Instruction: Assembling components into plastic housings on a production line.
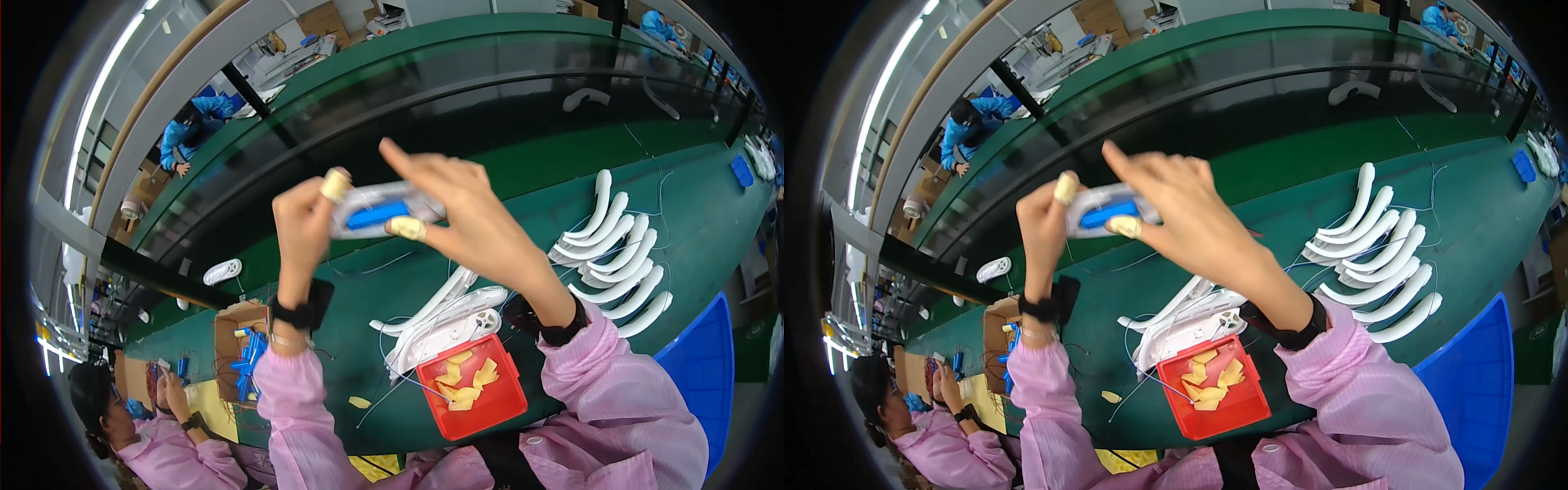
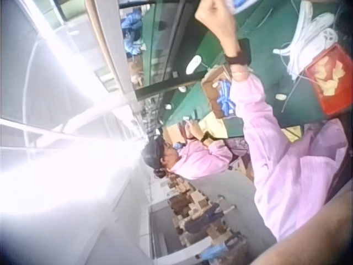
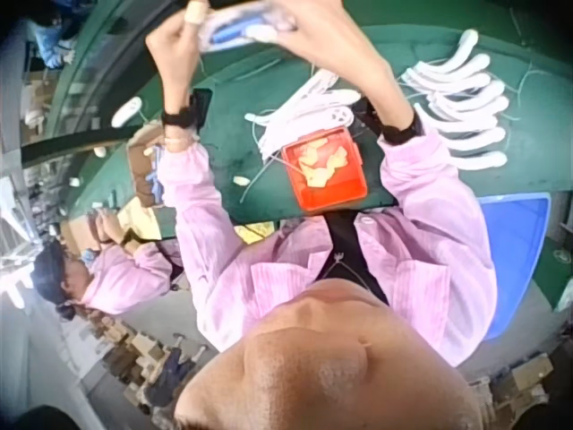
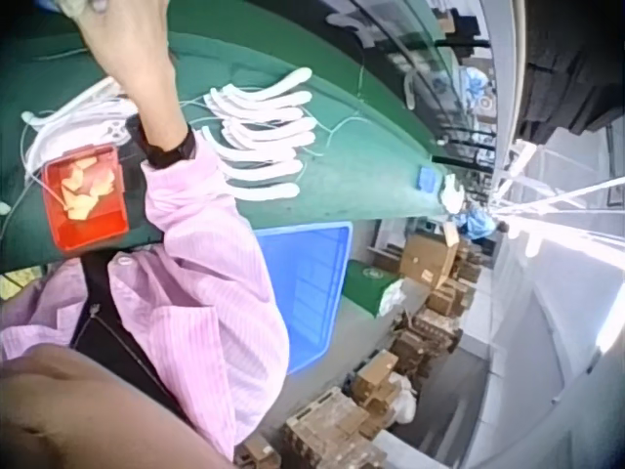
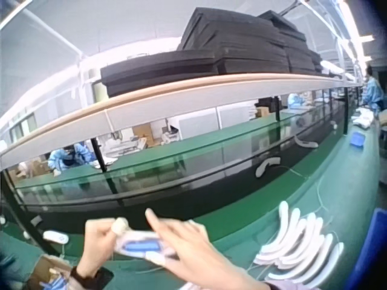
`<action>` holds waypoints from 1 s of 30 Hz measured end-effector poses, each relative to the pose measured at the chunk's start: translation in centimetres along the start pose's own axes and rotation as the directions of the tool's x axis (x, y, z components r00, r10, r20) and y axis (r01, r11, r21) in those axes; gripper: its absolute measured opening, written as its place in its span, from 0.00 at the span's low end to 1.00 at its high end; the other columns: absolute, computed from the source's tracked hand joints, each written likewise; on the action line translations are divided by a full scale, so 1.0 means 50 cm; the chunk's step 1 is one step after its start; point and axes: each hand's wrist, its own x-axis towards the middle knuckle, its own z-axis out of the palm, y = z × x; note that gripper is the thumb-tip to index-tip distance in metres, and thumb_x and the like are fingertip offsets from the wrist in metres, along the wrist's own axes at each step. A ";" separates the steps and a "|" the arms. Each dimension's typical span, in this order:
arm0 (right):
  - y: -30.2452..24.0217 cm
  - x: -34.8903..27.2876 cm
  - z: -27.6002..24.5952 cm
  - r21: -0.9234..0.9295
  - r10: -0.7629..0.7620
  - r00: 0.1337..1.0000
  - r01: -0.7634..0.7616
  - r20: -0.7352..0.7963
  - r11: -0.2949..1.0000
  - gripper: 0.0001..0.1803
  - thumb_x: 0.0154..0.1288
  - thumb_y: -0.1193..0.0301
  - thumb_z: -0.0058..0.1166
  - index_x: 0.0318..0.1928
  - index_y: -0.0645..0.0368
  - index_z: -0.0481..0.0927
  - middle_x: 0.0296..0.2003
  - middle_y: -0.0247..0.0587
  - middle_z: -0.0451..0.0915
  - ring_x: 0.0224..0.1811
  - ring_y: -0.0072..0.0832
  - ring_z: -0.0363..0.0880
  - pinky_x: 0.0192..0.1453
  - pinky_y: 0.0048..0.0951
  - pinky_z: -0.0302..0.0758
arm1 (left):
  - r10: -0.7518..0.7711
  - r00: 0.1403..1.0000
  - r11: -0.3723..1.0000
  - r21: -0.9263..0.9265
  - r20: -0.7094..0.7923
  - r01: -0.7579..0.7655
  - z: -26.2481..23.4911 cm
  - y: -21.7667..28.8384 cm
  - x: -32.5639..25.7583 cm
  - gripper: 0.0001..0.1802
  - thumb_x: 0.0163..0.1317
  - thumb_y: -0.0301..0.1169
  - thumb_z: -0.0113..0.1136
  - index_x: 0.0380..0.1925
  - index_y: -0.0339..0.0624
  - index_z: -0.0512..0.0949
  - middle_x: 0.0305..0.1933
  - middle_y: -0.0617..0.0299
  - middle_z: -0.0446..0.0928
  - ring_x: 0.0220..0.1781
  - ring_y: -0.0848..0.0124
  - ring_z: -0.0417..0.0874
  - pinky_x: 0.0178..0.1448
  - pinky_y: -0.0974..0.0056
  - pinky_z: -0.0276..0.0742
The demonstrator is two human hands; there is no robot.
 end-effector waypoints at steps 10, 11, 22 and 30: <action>0.025 0.017 -0.116 0.366 0.343 0.870 -0.210 -0.353 0.907 0.19 0.68 0.63 0.61 0.54 0.61 0.83 0.46 0.43 0.85 0.50 0.26 0.82 0.59 0.27 0.73 | -0.754 0.631 0.643 -0.397 -0.182 0.655 0.023 -0.481 0.004 0.25 0.74 0.45 0.45 0.49 0.31 0.75 0.39 0.53 0.81 0.35 0.62 0.85 0.33 0.59 0.82; 0.035 0.009 -0.127 0.334 0.367 0.872 -0.258 -0.323 0.907 0.18 0.69 0.64 0.60 0.54 0.62 0.84 0.47 0.44 0.86 0.50 0.25 0.82 0.59 0.27 0.73 | -0.753 0.650 0.620 -0.436 -0.098 0.652 0.056 -0.460 0.000 0.20 0.75 0.41 0.43 0.52 0.34 0.73 0.46 0.53 0.79 0.49 0.61 0.83 0.49 0.59 0.81; 0.024 0.013 -0.124 0.327 0.294 0.915 -0.199 -0.274 0.924 0.15 0.72 0.70 0.55 0.53 0.65 0.83 0.46 0.44 0.86 0.48 0.25 0.82 0.58 0.25 0.75 | -0.184 0.791 0.955 0.296 0.584 0.003 0.044 -0.194 -0.089 0.28 0.61 0.22 0.58 0.63 0.53 0.74 0.69 0.51 0.68 0.70 0.51 0.67 0.72 0.53 0.66; 0.001 0.008 -0.130 0.378 0.304 0.918 -0.196 -0.253 0.905 0.15 0.71 0.69 0.56 0.52 0.65 0.84 0.41 0.45 0.86 0.43 0.25 0.83 0.54 0.25 0.77 | -0.156 0.890 0.932 0.363 0.428 -0.011 0.082 -0.271 -0.100 0.06 0.61 0.26 0.59 0.38 0.38 0.80 0.46 0.52 0.81 0.51 0.58 0.81 0.53 0.57 0.76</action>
